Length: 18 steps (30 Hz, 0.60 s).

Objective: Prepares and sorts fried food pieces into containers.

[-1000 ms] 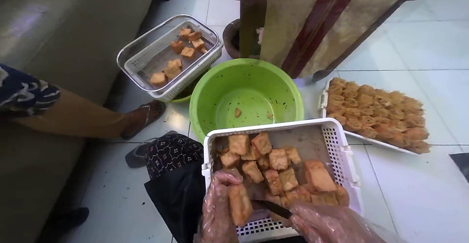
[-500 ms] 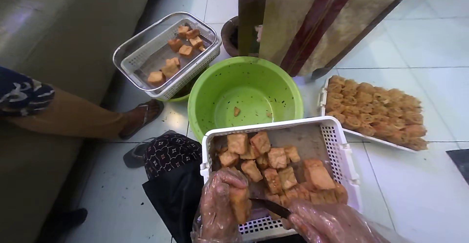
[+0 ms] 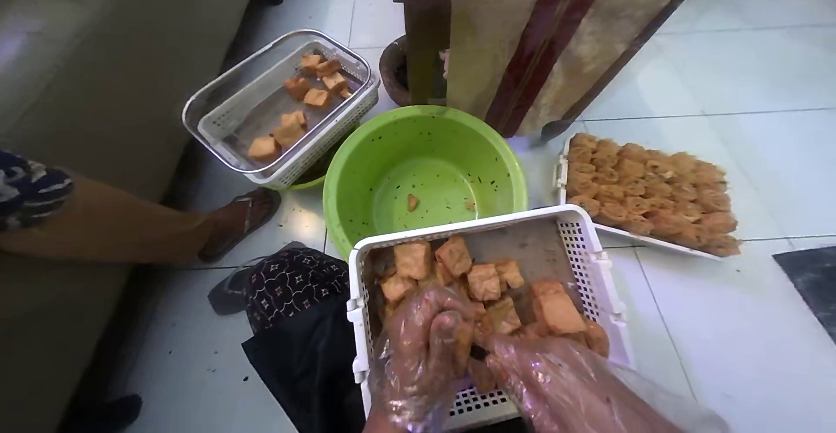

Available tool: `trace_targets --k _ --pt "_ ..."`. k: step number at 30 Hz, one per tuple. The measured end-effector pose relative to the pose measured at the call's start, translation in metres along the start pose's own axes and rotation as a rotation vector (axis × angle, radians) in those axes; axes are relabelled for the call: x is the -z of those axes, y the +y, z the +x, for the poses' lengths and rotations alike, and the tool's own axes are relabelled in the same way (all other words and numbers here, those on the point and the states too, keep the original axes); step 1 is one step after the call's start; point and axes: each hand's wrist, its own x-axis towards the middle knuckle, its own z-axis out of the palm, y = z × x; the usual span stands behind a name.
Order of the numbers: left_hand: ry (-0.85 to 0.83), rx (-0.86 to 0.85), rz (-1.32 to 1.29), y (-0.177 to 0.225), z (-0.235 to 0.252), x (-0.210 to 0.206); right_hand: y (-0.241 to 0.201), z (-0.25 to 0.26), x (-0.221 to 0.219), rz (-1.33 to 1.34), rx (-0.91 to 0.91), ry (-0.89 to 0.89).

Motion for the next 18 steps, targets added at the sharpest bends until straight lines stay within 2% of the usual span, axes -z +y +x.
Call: trace_targets --k 3,7,8,11,12,13,16,18 --pt "-0.057 0.083 0.151 -0.004 0.018 -0.015 0.033 -0.016 0.011 0.003 -0.029 0.091" --pt "-0.318 0.305 0.413 0.002 0.049 -0.025 0.074 -0.048 0.034 0.022 -0.14 0.25" --pt "-0.332 0.301 0.497 0.007 0.05 -0.026 0.08 -0.055 0.037 0.04 -0.175 0.281" --pt "-0.164 0.131 0.616 0.021 0.029 -0.022 0.092 -0.062 0.035 0.078 -0.227 0.332" --pt "-0.164 0.143 0.618 0.028 0.017 -0.017 0.094 -0.061 0.031 0.094 -0.221 0.344" --pt "-0.253 0.235 0.629 0.036 0.004 -0.011 0.095 -0.058 0.025 0.115 -0.211 0.352" --pt "-0.643 0.67 0.702 0.037 -0.026 -0.007 0.089 -0.041 0.012 0.113 -0.188 0.347" --pt "-0.713 0.829 0.743 0.024 -0.041 -0.016 0.083 -0.03 0.006 0.071 -0.141 0.342"
